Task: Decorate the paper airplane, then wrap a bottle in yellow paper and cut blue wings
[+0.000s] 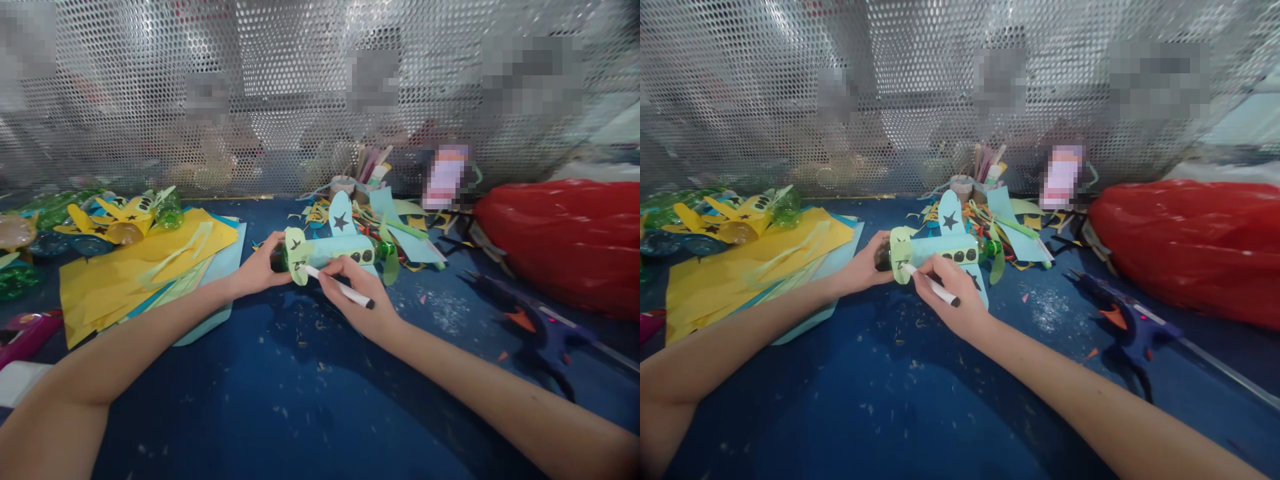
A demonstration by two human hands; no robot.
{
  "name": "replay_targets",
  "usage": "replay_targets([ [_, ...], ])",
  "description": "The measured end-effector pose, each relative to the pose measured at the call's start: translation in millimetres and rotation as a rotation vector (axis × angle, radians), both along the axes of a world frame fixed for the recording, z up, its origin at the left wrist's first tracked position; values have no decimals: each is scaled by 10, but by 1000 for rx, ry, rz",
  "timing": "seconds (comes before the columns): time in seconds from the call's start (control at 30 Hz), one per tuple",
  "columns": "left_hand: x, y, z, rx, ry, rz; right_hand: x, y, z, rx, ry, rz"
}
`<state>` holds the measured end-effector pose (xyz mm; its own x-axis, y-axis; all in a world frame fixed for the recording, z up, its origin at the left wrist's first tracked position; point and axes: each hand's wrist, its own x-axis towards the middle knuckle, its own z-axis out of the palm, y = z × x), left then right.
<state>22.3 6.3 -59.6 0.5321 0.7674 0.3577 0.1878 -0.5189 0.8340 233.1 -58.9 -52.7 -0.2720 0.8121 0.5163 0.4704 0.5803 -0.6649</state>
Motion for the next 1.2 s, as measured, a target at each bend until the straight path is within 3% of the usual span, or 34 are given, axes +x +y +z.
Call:
replay_targets([
  [0.9,-1,-3,-3,-22,-9,-1,5,-22,53,13,-30,-90],
  [1.2,-5,4,-14,-14,-7,2,-2,-12,42,8,-40,-43],
])
